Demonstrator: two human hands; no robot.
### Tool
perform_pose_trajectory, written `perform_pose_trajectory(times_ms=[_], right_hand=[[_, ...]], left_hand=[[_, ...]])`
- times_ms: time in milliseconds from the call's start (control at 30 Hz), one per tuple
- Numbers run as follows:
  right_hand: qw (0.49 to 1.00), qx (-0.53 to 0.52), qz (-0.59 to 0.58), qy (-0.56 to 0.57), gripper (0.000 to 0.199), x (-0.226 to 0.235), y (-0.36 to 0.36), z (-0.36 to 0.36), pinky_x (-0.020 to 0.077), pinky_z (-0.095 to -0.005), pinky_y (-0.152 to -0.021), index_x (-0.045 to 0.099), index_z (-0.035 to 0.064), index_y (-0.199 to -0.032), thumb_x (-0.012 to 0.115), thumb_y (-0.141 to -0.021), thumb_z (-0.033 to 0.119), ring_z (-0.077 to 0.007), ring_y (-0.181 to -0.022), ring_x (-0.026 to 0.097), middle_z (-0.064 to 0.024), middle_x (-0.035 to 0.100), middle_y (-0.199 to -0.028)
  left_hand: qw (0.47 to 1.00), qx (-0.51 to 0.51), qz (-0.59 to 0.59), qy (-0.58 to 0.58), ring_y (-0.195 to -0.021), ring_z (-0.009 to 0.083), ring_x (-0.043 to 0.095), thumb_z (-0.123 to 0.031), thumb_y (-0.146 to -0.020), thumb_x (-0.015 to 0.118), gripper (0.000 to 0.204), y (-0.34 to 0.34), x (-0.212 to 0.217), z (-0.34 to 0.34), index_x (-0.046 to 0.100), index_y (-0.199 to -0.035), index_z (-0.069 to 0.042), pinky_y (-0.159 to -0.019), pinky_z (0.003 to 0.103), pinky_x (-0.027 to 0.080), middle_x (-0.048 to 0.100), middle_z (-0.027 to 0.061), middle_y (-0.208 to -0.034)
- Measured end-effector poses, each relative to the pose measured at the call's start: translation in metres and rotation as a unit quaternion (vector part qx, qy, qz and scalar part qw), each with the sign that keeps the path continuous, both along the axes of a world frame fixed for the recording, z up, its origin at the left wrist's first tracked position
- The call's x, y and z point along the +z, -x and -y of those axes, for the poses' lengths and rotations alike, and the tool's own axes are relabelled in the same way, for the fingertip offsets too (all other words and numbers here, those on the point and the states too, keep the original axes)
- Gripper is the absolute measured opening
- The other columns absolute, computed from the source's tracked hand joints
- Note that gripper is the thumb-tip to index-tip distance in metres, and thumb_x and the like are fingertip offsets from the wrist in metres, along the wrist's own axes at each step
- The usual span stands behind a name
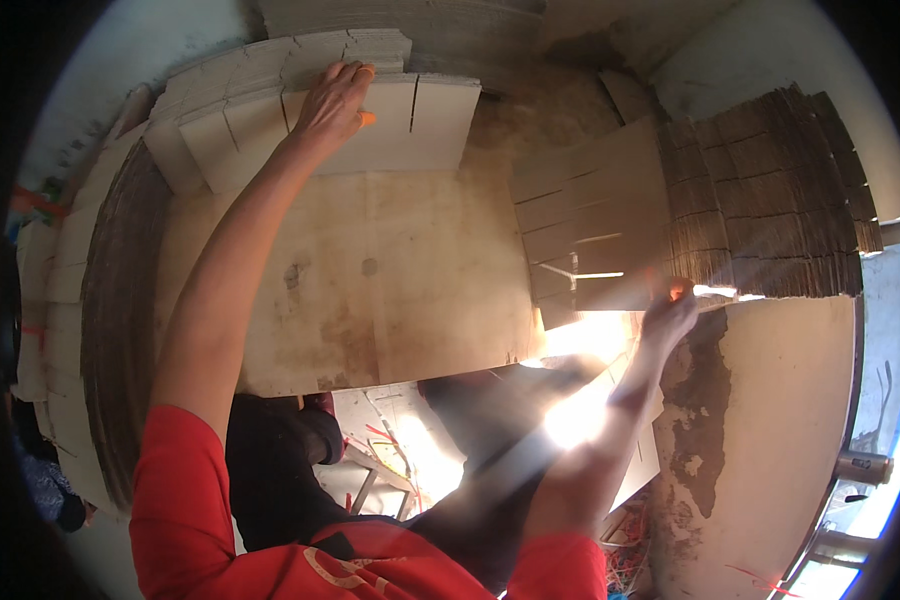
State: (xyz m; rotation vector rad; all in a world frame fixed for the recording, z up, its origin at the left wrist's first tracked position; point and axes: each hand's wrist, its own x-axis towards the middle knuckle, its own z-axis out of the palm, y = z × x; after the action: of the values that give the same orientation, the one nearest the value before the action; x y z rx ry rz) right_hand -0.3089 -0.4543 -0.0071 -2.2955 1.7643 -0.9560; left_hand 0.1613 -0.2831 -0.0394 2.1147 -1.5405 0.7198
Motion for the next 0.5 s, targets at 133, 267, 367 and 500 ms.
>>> perform_pose_trajectory(times_ms=[133,267,367,500], right_hand=[[0.965,-0.071,0.246,-0.051,0.026,0.029,-0.036,-0.023,0.0492,-0.0319,-0.052,0.059,0.0021,-0.087,0.067,-0.083,0.026,-0.0192,-0.073,0.061,-0.0096,0.062,-0.079],[0.865,0.061,0.493,-0.069,0.030,0.034,-0.060,-0.044,0.0487,-0.0238,-0.040,0.055,-0.0034,-0.096,0.068,-0.084,0.021,-0.0149,-0.058,0.060,-0.0099,0.061,-0.081],[0.843,0.189,0.487,-0.129,0.026,0.046,-0.086,-0.076,0.0485,-0.0237,-0.041,0.054,-0.0035,-0.103,0.064,-0.087,0.016,-0.0145,-0.057,0.060,-0.0112,0.062,-0.087],[0.831,0.262,0.474,-0.125,0.030,0.042,-0.115,-0.097,0.0467,-0.0254,-0.046,0.050,0.0014,-0.120,0.053,-0.093,0.015,-0.0144,-0.073,0.062,-0.0092,0.061,-0.102]], left_hand=[[0.996,0.047,0.043,-0.062,-0.101,0.0233,0.051,-0.004,-0.073,0.066,0.031,-0.004,-0.006,0.014,0.053,-0.102,-0.004,-0.086,0.037,0.044,0.056,0.0086,-0.101],[0.997,0.026,0.015,-0.077,-0.100,0.0235,0.051,0.000,-0.075,0.058,0.021,-0.027,-0.008,0.017,0.055,-0.095,-0.005,-0.085,0.037,0.043,0.056,0.0083,-0.100],[0.997,-0.007,-0.001,-0.071,-0.091,0.0232,0.053,0.001,-0.072,0.059,0.018,-0.026,-0.004,0.014,0.056,-0.088,-0.007,-0.081,0.037,0.043,0.059,0.0078,-0.089],[0.983,-0.101,0.101,0.119,-0.083,0.0226,0.056,0.001,-0.072,0.057,0.014,-0.013,0.004,-0.006,0.056,-0.082,-0.008,-0.075,0.037,0.043,0.060,0.0072,-0.074]])
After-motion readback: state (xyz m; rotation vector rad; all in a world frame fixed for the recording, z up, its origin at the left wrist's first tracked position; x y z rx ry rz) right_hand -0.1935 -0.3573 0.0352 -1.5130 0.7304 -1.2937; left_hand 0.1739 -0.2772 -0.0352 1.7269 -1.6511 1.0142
